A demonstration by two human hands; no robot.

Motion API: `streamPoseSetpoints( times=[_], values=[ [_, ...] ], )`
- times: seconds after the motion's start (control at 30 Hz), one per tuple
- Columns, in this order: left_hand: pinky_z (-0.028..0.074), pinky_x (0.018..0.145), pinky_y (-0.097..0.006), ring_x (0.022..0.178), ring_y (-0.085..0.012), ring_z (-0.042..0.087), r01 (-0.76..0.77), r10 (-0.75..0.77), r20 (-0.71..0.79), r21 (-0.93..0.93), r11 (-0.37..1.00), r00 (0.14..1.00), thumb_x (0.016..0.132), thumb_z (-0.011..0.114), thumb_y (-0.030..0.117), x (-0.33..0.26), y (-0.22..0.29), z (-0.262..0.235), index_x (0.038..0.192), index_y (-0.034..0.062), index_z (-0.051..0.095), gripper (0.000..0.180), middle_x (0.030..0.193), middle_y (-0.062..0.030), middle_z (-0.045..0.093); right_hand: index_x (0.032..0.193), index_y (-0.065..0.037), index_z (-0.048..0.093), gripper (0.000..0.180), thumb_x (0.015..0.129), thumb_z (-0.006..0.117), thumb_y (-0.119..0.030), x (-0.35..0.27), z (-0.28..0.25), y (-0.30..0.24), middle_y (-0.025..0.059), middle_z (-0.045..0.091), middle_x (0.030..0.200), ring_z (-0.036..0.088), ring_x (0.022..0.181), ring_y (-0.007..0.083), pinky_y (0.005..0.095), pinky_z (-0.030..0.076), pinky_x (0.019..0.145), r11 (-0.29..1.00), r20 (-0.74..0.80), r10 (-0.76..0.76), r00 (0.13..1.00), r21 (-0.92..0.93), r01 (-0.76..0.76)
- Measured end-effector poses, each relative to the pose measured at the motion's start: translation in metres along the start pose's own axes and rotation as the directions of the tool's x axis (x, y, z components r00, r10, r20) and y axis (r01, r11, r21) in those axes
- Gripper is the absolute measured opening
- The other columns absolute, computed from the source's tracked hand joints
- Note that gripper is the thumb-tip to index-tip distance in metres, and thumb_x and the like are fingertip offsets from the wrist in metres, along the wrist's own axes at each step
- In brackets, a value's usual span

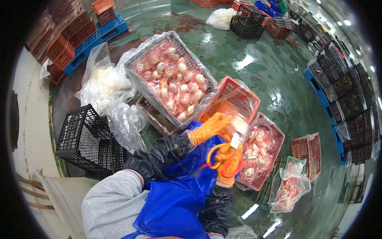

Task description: The person uses orange-handled scissors to cut pieces of raw meat from a large plastic bag into smaller portions, placing them into a red crate. The task is performed continuously in a food processing facility.

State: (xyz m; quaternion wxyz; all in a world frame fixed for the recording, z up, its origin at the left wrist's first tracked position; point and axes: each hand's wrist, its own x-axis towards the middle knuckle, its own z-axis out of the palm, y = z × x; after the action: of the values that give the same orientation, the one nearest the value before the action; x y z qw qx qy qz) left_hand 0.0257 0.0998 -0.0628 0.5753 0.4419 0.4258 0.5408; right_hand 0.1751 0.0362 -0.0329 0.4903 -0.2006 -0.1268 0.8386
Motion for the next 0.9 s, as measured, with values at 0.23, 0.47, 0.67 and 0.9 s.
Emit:
streamPoseSetpoints(
  times=[0.23, 0.47, 0.67, 0.9],
  values=[
    [0.017, 0.105, -0.045, 0.127, -0.0392, 0.024, 0.207, 0.533, -0.412, 0.892, 0.402, 0.739, 0.071, 0.061, 0.052, -0.006, -0.007, -0.051, 0.136, -0.0008, 0.019, 0.094, 0.137, -0.0239, 0.026, 0.115, 0.003, 0.048, 0.035, 0.09, 0.048, -0.022, -0.024, -0.037, -0.024, 0.0056, 0.05, 0.076, 0.048, 0.063, 0.0124, 0.0208, 0.044, 0.057, 0.966, -0.275, -0.16, 0.948, 0.152, 0.208],
    [0.041, 0.078, -0.049, 0.098, -0.0356, 0.052, 0.375, 0.07, -0.421, 0.863, 0.339, 0.904, 0.084, 0.046, 0.038, 0.003, -0.036, -0.135, 0.102, 0.0019, 0.055, 0.041, 0.108, -0.0167, 0.056, 0.117, -0.001, 0.047, 0.039, 0.091, 0.05, -0.03, -0.024, 0.009, 0.003, 0.006, 0.051, 0.072, 0.049, 0.055, 0.0133, 0.0252, 0.044, 0.046, 0.962, -0.271, -0.121, 0.955, -0.268, 0.046],
    [0.045, 0.08, -0.039, 0.091, -0.0297, 0.055, -0.054, 0.449, -0.265, 0.811, 0.582, 0.853, 0.087, 0.048, 0.029, 0.005, -0.089, -0.183, 0.102, 0.0005, 0.053, 0.033, 0.1, -0.0135, 0.059, 0.124, -0.009, 0.045, 0.038, 0.088, 0.056, -0.016, -0.016, 0.036, 0.025, 0.0014, 0.054, 0.072, 0.053, 0.058, 0.0069, 0.0189, 0.041, 0.041, 0.482, -0.112, -0.254, 0.961, -0.876, 0.025],
    [0.031, 0.1, -0.042, 0.125, -0.0361, 0.032, 0.161, 0.282, -0.262, 0.928, 0.335, 0.923, 0.071, 0.067, 0.037, -0.004, -0.049, -0.132, 0.134, 0.0005, 0.028, 0.083, 0.135, -0.0254, 0.032, 0.122, -0.009, 0.046, 0.037, 0.087, 0.057, -0.017, -0.032, 0.054, 0.03, -0.001, 0.055, 0.076, 0.051, 0.059, 0.0046, 0.0156, 0.038, 0.044, 0.633, -0.23, -0.192, 0.954, -0.772, -0.058]
  ],
)
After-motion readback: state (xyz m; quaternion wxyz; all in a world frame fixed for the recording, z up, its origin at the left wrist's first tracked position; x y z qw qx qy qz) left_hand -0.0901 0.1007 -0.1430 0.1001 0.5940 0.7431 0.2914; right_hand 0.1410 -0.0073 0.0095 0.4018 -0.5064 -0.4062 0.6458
